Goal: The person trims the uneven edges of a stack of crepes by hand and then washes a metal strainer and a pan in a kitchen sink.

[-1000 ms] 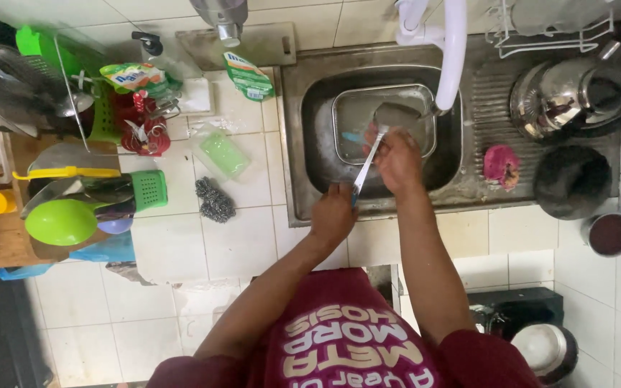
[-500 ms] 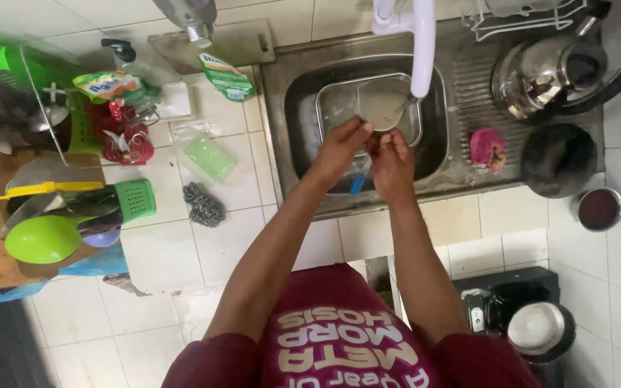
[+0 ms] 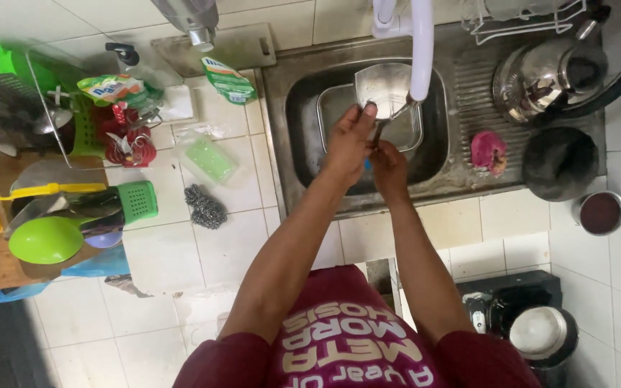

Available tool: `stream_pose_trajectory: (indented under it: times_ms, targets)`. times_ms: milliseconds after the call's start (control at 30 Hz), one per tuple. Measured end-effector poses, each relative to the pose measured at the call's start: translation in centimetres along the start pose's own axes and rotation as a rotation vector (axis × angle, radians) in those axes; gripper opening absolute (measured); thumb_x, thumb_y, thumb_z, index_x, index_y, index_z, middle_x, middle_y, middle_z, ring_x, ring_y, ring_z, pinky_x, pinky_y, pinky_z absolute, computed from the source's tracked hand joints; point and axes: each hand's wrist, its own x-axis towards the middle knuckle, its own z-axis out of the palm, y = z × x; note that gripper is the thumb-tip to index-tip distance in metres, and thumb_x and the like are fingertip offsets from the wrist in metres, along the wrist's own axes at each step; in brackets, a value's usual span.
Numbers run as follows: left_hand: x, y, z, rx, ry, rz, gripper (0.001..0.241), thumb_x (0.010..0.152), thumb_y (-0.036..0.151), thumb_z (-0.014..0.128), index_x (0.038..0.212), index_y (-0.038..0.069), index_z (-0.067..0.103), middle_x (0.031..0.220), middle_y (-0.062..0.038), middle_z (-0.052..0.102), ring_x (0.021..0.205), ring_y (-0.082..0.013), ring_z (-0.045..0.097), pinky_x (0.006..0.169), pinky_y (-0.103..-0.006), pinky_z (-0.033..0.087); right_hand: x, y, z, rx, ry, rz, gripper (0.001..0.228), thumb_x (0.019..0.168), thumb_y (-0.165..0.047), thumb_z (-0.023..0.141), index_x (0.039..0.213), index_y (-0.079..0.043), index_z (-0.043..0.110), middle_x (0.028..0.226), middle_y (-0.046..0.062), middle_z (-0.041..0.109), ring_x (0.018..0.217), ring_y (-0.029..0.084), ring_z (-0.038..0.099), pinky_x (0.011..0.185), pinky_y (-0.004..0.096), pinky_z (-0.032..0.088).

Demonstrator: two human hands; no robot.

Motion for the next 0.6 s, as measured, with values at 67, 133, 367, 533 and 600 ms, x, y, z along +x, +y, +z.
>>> stream_pose_trajectory:
  times_ms: [67, 133, 367, 533, 600]
  targets:
    - [1.8, -1.9, -1.3, 0.006, 0.042, 0.047, 0.018, 0.098, 0.033, 0.075, 0.097, 0.015, 0.072, 0.084, 0.007, 0.064, 0.072, -0.0039, 0.059, 0.063, -0.0183, 0.049, -0.2, 3.4, -1.3, -0.256, -0.005, 0.202, 0.017, 0.101, -0.001, 0.065, 0.113, -0.009, 0.074, 0.093, 0.005, 0.073, 0.083, 0.013, 0.064, 0.07, 0.035, 0.053]
    - [2.4, -3.0, -2.0, -0.011, 0.079, 0.055, 0.021, 0.102, 0.036, 0.071, 0.107, 0.016, 0.069, 0.095, 0.006, 0.064, 0.081, -0.0059, 0.057, 0.073, -0.0219, 0.05, 0.4, 2.0, -1.5, -0.352, -0.08, 0.229, 0.018, 0.103, -0.01, 0.065, 0.118, -0.011, 0.074, 0.102, 0.01, 0.074, 0.093, 0.021, 0.068, 0.076, 0.04, 0.054]
    - [3.7, -3.9, -5.4, -0.158, 0.169, 0.208, 0.017, 0.11, 0.029, 0.058, 0.111, 0.012, 0.06, 0.107, -0.005, 0.058, 0.104, -0.0174, 0.055, 0.101, -0.0385, 0.044, 4.0, -0.3, -1.7, -0.784, -0.554, 0.097, 0.033, 0.105, -0.007, 0.061, 0.137, 0.001, 0.063, 0.123, 0.026, 0.068, 0.112, 0.044, 0.067, 0.091, 0.057, 0.057]
    - [-0.1, -2.1, -4.0, 0.11, -0.078, 0.304, 0.069, 0.102, 0.066, 0.054, 0.15, 0.02, 0.036, 0.118, -0.002, 0.048, 0.108, -0.014, 0.05, 0.092, -0.0327, 0.039, 6.5, 2.7, -3.2, -1.31, -0.477, 0.055, 0.032, 0.094, -0.008, 0.061, 0.124, 0.003, 0.067, 0.116, 0.023, 0.065, 0.109, 0.039, 0.064, 0.094, 0.051, 0.049]
    - [0.5, -3.1, -4.5, 0.102, -0.094, 0.227, 0.086, 0.098, 0.068, 0.06, 0.161, 0.024, 0.022, 0.139, -0.007, 0.046, 0.125, -0.0205, 0.05, 0.101, -0.0387, 0.037, 6.8, 3.7, -5.7, -1.498, -0.417, -0.065, 0.035, 0.085, -0.008, 0.069, 0.119, 0.001, 0.068, 0.112, 0.019, 0.063, 0.109, 0.04, 0.061, 0.093, 0.052, 0.043]
